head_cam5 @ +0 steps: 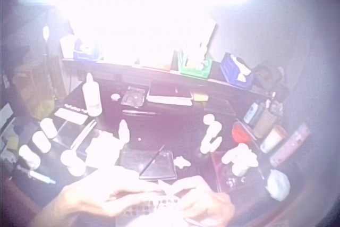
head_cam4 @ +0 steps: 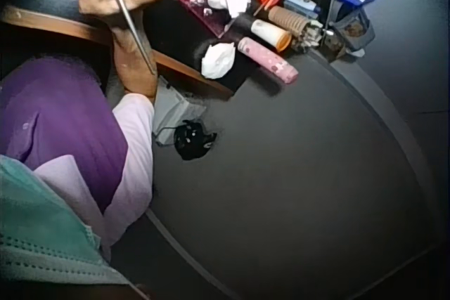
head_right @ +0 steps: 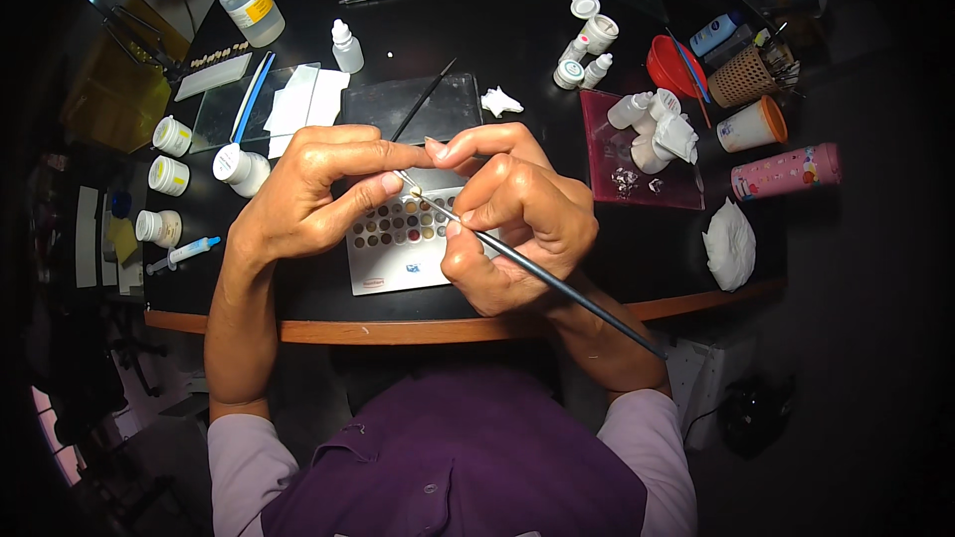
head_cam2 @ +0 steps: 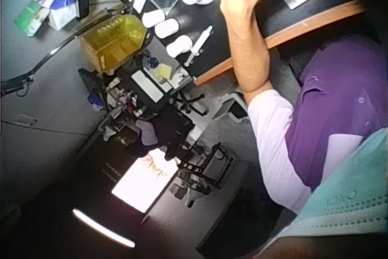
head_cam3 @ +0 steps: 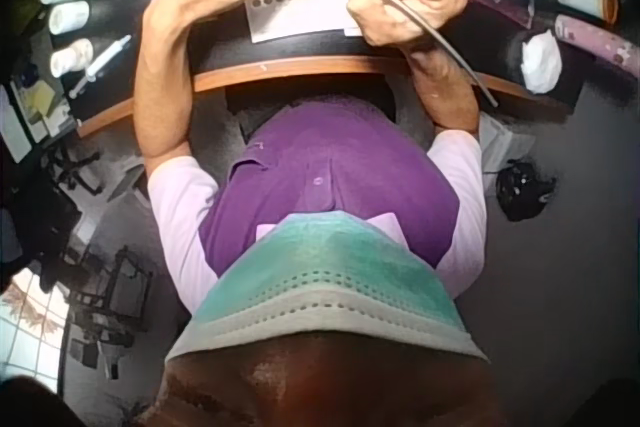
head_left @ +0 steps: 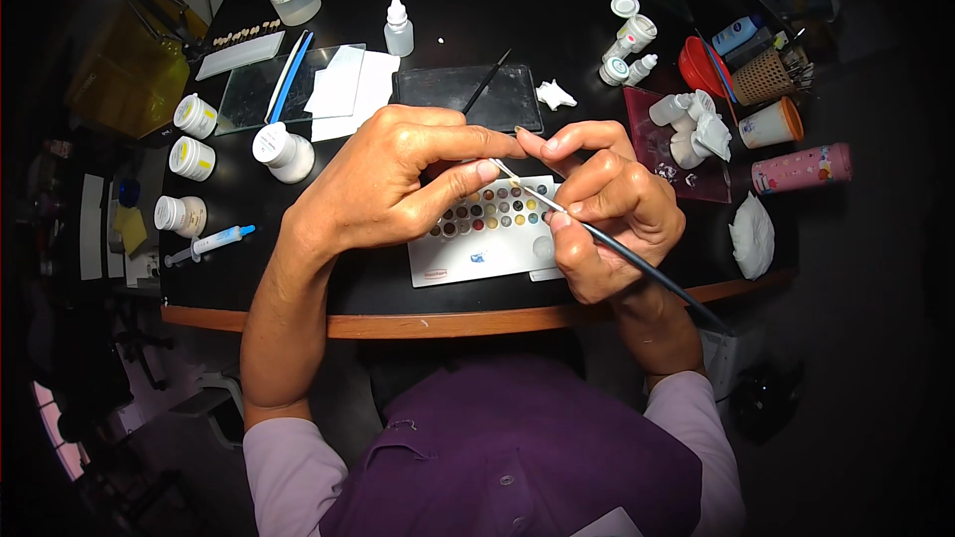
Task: The person paints a dental crown, holding it with tweezers and applying pigment from a palette onto it using a brush.
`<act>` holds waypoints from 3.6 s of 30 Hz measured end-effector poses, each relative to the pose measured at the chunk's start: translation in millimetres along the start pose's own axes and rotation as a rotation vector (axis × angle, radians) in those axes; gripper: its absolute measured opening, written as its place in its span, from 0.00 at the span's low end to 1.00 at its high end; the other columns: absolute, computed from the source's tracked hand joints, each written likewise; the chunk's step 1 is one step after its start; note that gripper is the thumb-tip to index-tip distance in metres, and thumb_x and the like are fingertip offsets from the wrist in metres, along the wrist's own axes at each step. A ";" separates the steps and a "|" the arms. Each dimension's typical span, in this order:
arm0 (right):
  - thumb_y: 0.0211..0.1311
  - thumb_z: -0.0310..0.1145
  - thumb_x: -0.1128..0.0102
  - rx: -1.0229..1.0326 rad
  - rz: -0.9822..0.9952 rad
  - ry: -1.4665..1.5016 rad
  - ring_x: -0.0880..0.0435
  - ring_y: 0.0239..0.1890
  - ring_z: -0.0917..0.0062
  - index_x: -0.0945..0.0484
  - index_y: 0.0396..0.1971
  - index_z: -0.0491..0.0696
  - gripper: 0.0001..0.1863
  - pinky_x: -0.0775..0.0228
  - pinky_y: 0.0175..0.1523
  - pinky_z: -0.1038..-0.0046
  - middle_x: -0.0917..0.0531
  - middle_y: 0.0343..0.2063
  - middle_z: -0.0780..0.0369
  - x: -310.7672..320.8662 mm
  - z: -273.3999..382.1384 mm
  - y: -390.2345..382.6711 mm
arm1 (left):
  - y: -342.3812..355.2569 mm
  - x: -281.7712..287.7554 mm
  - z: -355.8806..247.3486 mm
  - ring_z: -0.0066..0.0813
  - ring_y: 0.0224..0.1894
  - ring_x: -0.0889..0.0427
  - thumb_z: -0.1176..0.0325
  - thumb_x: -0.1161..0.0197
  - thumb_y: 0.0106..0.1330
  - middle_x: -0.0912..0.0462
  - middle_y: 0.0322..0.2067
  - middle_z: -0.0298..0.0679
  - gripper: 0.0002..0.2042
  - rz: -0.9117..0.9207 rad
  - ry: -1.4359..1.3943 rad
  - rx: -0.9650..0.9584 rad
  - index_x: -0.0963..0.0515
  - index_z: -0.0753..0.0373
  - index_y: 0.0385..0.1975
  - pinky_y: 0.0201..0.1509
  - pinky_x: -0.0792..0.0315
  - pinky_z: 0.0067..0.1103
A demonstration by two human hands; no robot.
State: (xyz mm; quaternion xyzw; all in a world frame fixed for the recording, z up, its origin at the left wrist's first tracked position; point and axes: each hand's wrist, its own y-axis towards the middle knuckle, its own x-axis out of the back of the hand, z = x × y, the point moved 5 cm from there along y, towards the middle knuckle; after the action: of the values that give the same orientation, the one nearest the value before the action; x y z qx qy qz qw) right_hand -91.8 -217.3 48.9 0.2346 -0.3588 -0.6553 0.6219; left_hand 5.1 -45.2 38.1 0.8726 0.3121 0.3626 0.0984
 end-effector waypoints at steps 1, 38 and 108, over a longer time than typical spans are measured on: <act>0.44 0.13 0.40 0.006 0.019 -0.002 0.15 0.47 0.61 0.28 0.24 0.43 0.10 0.14 0.56 0.54 0.20 0.21 0.60 -0.2 0.4 0.2 | -0.2 -0.2 -0.4 0.32 0.23 0.23 0.68 0.34 0.70 0.22 0.21 0.41 0.13 0.016 0.003 0.005 0.12 0.62 0.50 0.29 0.32 0.30; 0.50 0.16 0.37 0.003 -0.054 0.021 0.14 0.45 0.64 0.28 0.25 0.45 0.09 0.15 0.47 0.64 0.20 0.21 0.61 2.4 -2.8 -2.8 | 2.8 -1.3 -4.2 0.32 0.25 0.22 0.70 0.37 0.71 0.16 0.24 0.43 0.15 0.053 -0.042 0.018 0.14 0.66 0.53 0.30 0.30 0.28; 0.50 0.15 0.36 0.040 0.014 -0.006 0.16 0.47 0.62 0.29 0.23 0.44 0.11 0.13 0.50 0.59 0.21 0.21 0.61 -0.5 -1.1 -0.7 | 1.4 -0.3 -0.9 0.35 0.29 0.14 0.71 0.38 0.71 0.11 0.32 0.47 0.13 0.064 -0.013 0.021 0.13 0.67 0.51 0.34 0.24 0.28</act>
State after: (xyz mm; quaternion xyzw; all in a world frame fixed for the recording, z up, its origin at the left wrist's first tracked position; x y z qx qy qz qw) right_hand -91.4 -217.0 47.7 0.2426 -0.3754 -0.6444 0.6206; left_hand 5.0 -46.6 39.1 0.8855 0.2870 0.3567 0.0797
